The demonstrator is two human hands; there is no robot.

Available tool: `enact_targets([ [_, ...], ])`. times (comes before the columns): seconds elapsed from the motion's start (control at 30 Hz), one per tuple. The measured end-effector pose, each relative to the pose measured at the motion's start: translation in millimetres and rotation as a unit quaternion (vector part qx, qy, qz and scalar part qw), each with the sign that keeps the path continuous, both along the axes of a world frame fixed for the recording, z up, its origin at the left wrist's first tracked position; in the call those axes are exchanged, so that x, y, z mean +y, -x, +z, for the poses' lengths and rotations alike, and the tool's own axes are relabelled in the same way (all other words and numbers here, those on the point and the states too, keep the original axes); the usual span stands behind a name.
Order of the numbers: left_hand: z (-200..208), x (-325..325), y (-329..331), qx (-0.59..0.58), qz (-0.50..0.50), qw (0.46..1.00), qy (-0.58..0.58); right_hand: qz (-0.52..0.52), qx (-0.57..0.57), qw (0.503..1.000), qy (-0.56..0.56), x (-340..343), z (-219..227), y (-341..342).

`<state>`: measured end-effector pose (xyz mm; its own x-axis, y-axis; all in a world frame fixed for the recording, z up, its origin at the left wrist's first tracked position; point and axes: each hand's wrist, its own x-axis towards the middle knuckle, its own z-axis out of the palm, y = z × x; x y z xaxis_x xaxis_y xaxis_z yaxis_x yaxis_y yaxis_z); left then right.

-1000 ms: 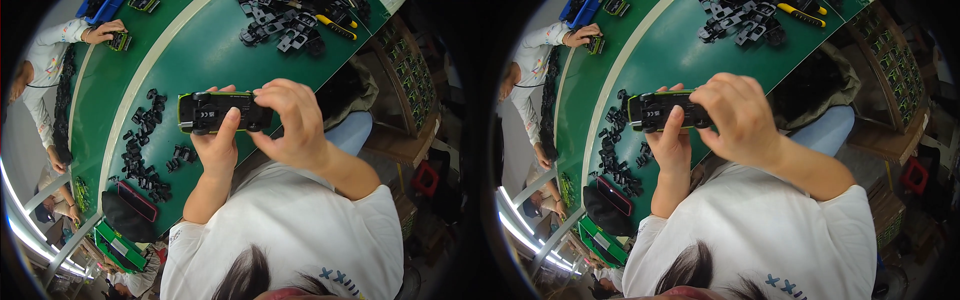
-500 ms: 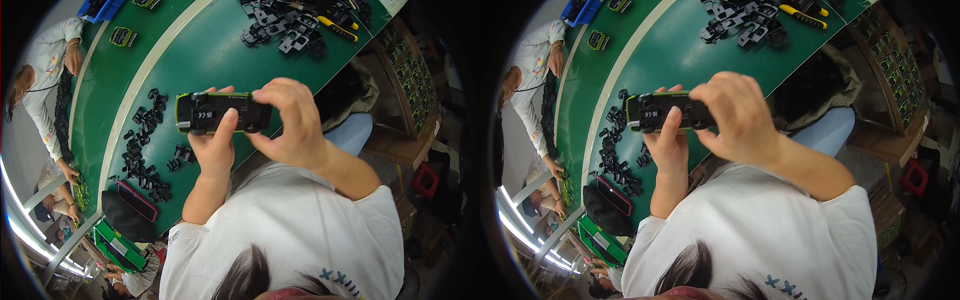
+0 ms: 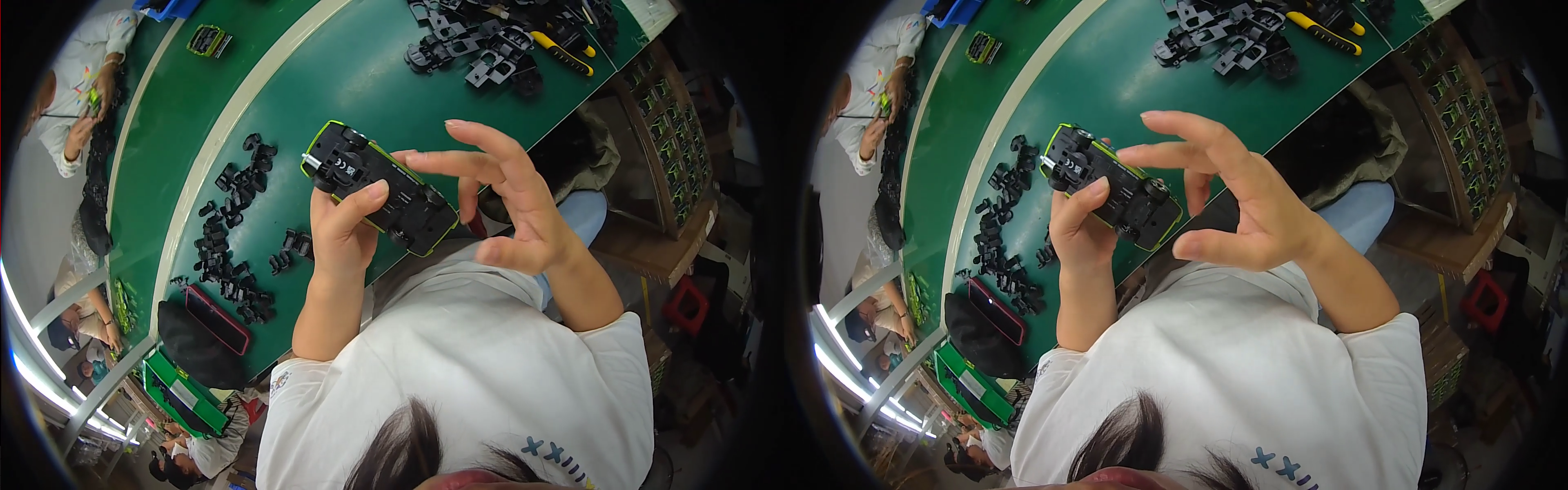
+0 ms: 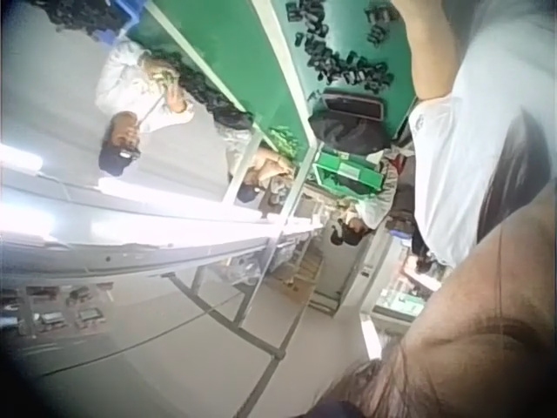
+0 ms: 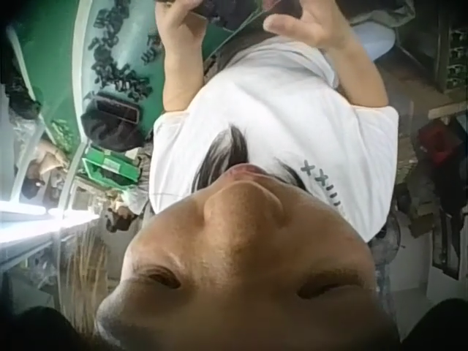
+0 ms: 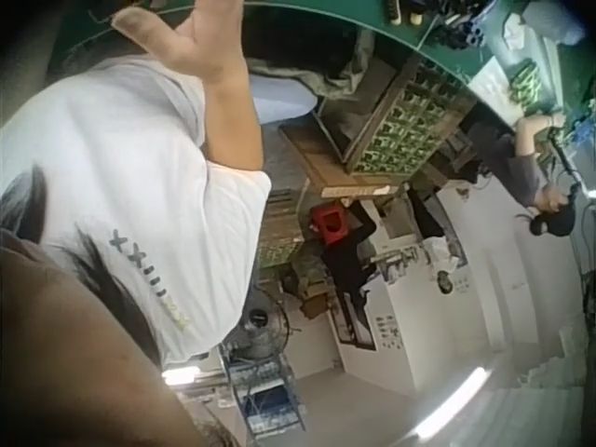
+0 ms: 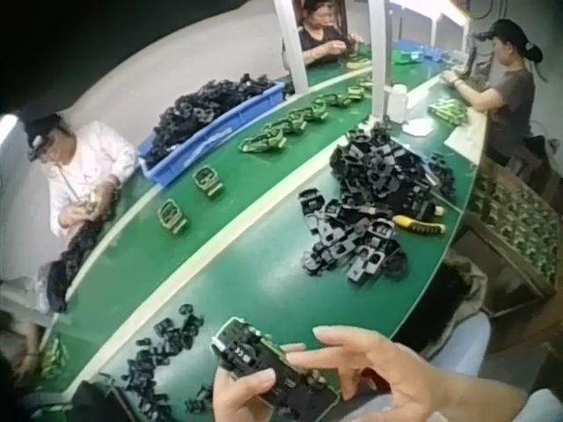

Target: The person assembles toy cars by attaching small seat pieces to an interior base, fitting the interior and wheel axles into the car body, and snapping the chassis plate onto the bottom by hand. After pressing the components together, the person places the completed car on the conveyor and starts assembling another interior base.

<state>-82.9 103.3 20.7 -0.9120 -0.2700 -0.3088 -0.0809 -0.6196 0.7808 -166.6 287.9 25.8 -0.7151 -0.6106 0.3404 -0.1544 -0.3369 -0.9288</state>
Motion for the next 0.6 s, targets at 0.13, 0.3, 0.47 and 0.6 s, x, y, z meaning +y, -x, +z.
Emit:
enact_targets([
  [0.13,-2.5,-7.4,3.0,-0.013,-0.019,1.000,0.000,-0.004,-0.107,0.994,-0.022,23.0,-10.1,7.4],
  [0.3,-2.3,-3.7,1.7,-0.015,-0.027,0.999,0.011,0.077,-0.070,0.994,-0.028,9.6,-2.9,4.5],
  [0.47,-2.5,-3.8,2.2,-0.016,-0.012,1.000,0.020,-0.023,-0.161,0.984,-0.070,24.6,-6.1,5.9],
  [0.6,-6.4,3.1,1.9,-0.015,-0.070,0.997,-0.006,0.021,-0.074,0.996,-0.048,6.1,4.8,10.1],
])
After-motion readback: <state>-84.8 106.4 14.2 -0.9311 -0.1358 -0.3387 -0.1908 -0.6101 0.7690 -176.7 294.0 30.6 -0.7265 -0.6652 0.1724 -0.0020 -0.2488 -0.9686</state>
